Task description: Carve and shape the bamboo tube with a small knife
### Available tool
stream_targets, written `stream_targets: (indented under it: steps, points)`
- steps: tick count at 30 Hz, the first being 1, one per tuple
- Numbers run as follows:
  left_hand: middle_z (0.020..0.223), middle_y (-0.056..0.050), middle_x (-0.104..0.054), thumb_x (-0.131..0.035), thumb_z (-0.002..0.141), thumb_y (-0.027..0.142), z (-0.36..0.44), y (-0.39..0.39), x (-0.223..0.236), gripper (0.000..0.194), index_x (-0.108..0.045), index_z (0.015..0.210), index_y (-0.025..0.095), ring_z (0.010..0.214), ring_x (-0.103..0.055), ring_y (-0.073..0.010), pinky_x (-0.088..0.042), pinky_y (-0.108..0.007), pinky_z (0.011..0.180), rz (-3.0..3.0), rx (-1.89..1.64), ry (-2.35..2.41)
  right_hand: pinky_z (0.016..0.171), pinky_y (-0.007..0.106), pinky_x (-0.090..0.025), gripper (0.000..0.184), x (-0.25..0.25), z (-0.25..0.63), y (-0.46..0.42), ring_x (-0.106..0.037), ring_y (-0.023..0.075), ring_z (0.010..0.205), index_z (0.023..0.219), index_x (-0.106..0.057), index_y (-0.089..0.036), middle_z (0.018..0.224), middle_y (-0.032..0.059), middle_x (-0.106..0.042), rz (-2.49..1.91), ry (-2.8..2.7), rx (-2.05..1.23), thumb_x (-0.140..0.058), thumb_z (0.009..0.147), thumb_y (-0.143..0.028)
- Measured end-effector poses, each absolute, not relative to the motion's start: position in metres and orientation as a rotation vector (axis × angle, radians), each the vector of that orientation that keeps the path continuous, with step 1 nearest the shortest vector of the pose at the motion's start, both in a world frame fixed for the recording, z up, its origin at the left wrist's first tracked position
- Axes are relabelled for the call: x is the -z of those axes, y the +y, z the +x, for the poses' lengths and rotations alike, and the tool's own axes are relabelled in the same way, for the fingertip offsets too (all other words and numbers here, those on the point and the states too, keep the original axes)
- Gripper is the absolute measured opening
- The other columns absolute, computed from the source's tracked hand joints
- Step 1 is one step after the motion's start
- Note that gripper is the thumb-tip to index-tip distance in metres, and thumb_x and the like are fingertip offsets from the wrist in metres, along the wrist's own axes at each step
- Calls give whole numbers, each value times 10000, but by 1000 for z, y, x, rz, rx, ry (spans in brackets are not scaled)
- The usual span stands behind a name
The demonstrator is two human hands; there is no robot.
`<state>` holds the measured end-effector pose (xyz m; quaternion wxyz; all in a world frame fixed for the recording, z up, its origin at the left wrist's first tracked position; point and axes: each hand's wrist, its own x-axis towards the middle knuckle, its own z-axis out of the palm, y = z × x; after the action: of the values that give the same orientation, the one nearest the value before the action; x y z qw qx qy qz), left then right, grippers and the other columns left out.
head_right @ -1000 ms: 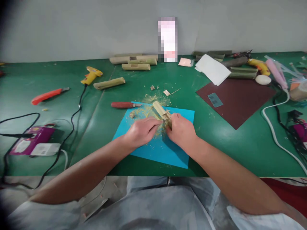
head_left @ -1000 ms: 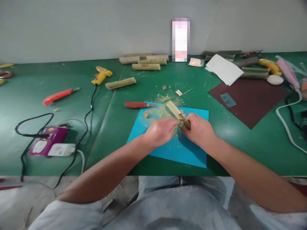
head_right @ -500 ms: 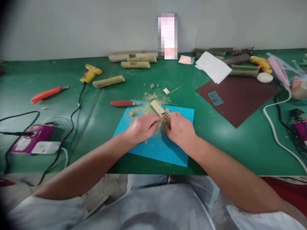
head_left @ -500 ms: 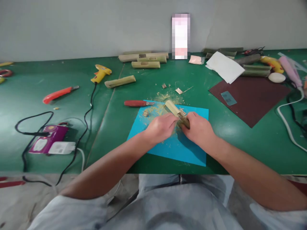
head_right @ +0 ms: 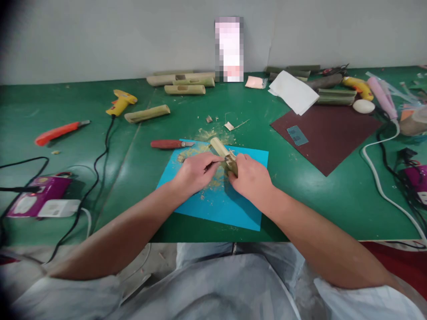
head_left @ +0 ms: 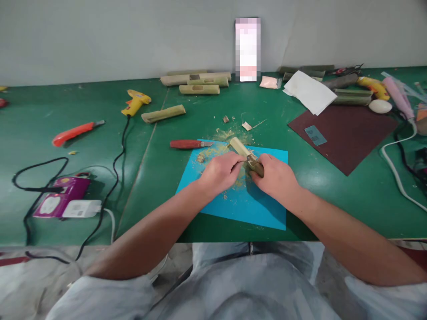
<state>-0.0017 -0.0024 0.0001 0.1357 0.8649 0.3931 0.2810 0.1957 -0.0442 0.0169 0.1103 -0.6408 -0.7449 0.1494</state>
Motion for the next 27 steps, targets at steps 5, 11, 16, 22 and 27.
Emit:
stream_targets:
  steps: [5,11,16,22,27]
  points:
    - [931,-64,-749,-499,976,173,4,-8,-2,204,-700,1012,179,856,-720,-176,-581,-283,759,2520,-781,1026,615,328,-307,162,-16,196,-43,-614,224,805,974,-549,-200,987,101,-672,-1885,-2193,-430,-543,908,-347]
    - [965,-86,-748,-486,983,170,0,-5,-1,219,-694,1052,164,866,-721,-188,-585,-302,756,2578,-791,1057,614,332,-326,199,-12,196,-45,-626,227,799,995,-564,-200,987,94,-682,-1868,-2169,-409,-558,906,-378]
    - [947,-77,-752,-496,996,186,-3,1,5,219,-700,1071,165,859,-724,-180,-576,-288,749,2586,-815,997,649,332,-377,218,-15,197,-48,-635,219,820,978,-602,-193,1002,90,-685,-1806,-2151,-391,-571,901,-394]
    - [937,-64,-767,-543,976,190,-6,3,-4,192,-723,1042,177,840,-724,-155,-573,-265,769,2494,-997,1033,694,317,-412,222,-26,203,-46,-626,202,829,923,-668,-197,924,74,-678,-1709,-2099,-431,-531,931,-371]
    - [913,-60,-767,-560,962,185,-11,4,-11,184,-735,1017,167,794,-713,-145,-566,-257,745,2437,-1033,1069,708,306,-434,242,-28,210,-41,-593,163,755,987,-669,-194,999,74,-670,-1627,-1960,-481,-557,924,-400]
